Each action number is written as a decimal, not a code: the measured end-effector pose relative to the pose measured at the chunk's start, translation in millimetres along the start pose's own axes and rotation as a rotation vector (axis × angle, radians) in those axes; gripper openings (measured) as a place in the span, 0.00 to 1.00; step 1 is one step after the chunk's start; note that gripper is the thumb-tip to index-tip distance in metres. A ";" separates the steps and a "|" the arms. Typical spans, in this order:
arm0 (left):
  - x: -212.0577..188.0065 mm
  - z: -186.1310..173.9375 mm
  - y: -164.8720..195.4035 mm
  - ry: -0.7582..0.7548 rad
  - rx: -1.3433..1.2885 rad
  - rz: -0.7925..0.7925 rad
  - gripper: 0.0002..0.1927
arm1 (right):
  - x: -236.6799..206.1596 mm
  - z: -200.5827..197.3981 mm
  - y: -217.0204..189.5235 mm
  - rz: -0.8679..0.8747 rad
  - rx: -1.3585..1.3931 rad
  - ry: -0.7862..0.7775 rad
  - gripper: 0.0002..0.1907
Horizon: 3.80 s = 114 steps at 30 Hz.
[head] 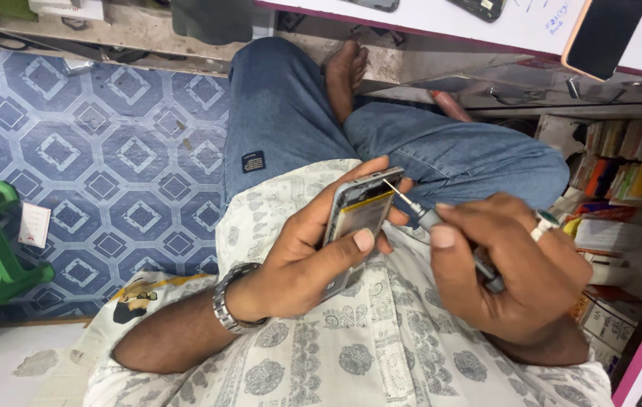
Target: The person sits holding a smartphone with its back cover removed and uses a screwdriver to unscrew and pry at the phone's internal components, working around the battery and frame. They turn the phone over, remove a small part, and press the screen assembly with their hands.
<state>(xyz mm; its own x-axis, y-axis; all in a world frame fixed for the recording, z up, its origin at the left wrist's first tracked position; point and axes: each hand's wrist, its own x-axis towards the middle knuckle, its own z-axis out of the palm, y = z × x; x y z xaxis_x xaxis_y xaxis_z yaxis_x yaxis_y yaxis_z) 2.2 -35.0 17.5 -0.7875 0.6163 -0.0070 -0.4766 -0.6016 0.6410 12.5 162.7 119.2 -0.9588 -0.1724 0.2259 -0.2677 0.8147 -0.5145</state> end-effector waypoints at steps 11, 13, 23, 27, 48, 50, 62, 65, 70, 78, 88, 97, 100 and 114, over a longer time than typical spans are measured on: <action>-1.1 1.7 -1.9 0.038 0.195 -0.057 0.32 | 23.5 -15.8 12.3 -0.090 -0.087 -0.175 0.13; -0.2 0.7 -1.7 0.018 0.216 -0.038 0.32 | 26.7 -16.7 12.8 -0.105 -0.095 -0.176 0.14; 1.7 0.4 -1.3 0.047 0.160 -0.107 0.33 | 23.3 -18.8 17.6 -0.026 -0.022 -0.253 0.09; 3.0 -0.6 -1.7 0.044 0.159 -0.091 0.33 | 22.6 -18.3 16.5 -0.035 0.009 -0.212 0.27; 5.0 -6.2 -4.4 0.010 -0.108 -0.056 0.34 | 20.3 -22.1 11.4 -0.064 0.141 -0.216 0.14; 6.3 -4.6 -3.1 0.021 -0.135 -0.030 0.37 | 13.5 -18.3 19.3 0.002 0.212 -0.166 0.14; 8.5 6.6 0.9 0.039 -0.154 -0.034 0.39 | -31.8 16.5 57.2 0.197 0.509 0.094 0.08; 9.6 8.5 0.2 0.044 -0.133 -0.038 0.39 | -37.9 20.8 62.2 0.202 0.542 0.114 0.08; 9.0 9.9 -0.4 0.027 -0.066 -0.053 0.38 | -44.8 30.4 70.0 0.191 0.576 0.149 0.08; 9.1 9.8 -3.9 0.035 -0.080 -0.107 0.38 | -44.3 38.7 100.2 0.540 1.268 0.066 0.05; 11.0 8.5 -6.3 0.019 -0.117 -0.097 0.39 | -45.6 42.6 108.5 0.620 1.676 -0.010 0.07; 14.9 6.4 -6.1 0.046 -0.190 -0.074 0.38 | -37.1 26.9 72.6 0.441 1.365 0.036 0.11; 16.7 5.9 -6.0 0.084 -0.175 -0.086 0.38 | -34.0 15.6 52.8 0.256 0.657 -0.087 0.14; 12.8 -10.8 -4.7 0.141 0.098 0.000 0.37 | 20.5 28.2 33.4 0.173 0.460 -0.395 0.08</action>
<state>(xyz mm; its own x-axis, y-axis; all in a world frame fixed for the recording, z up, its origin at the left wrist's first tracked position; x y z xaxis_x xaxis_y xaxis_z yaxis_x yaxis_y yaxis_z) -10.0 -29.8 6.1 -0.8375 0.5352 -0.1100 -0.4418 -0.5449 0.7126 -18.7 170.7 83.4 -0.9311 -0.3226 -0.1702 -0.0348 0.5431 -0.8390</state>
